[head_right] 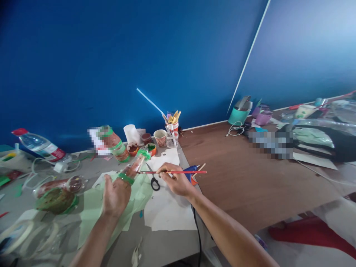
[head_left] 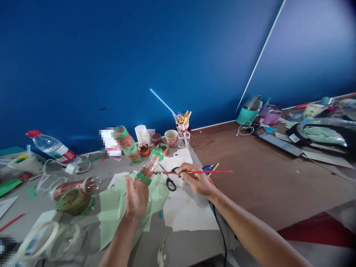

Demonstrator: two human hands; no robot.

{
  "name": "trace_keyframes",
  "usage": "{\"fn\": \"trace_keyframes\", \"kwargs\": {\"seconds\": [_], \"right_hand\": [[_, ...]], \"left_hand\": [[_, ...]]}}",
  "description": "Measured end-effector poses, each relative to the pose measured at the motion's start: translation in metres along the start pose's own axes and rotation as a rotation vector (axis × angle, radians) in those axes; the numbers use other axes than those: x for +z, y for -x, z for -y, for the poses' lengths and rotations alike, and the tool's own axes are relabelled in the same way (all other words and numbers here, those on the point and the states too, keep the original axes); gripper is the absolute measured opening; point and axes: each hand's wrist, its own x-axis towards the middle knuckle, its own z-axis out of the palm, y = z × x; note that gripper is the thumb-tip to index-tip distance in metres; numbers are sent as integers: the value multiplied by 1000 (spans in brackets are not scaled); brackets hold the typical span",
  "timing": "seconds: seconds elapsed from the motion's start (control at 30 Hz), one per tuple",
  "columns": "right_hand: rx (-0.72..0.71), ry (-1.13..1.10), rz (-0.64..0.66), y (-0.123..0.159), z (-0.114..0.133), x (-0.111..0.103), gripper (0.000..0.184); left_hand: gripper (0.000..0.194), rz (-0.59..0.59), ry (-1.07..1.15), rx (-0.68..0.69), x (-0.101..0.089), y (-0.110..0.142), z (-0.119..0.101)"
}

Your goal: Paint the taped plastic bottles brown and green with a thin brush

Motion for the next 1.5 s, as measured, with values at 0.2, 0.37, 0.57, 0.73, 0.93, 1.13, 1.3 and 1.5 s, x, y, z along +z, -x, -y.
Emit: {"fn": "trace_keyframes", "kwargs": {"seconds": [0.2,0.37,0.57,0.73,0.93,1.13,1.3,1.5], "right_hand": [[-1,-79,-5,1,5,0,15],[-20,-95,28,2,6,6,15],[34,-44,60,0,4,4,12],[55,-82,43,0,1,0,13],[11,-117,61,0,3,4,14],[110,-62,22,-3,-1,0,14],[129,-123,-37,-3,-7,-5,13],[148,-216,21,-2,-10,0,13]], "left_hand": [[72,10,47,-10,-1,-1,1],[68,-3,125,-72,-3,-4,4],[69,2,65,-17,-7,-5,6],[73,73,41,27,-7,-5,5],[75,73,62,-15,-1,-1,3],[84,183,227,-148,-12,-4,-9],[90,380,301,-129,-25,-10,-11],[89,483,354,-153,-26,-10,-7]]}}
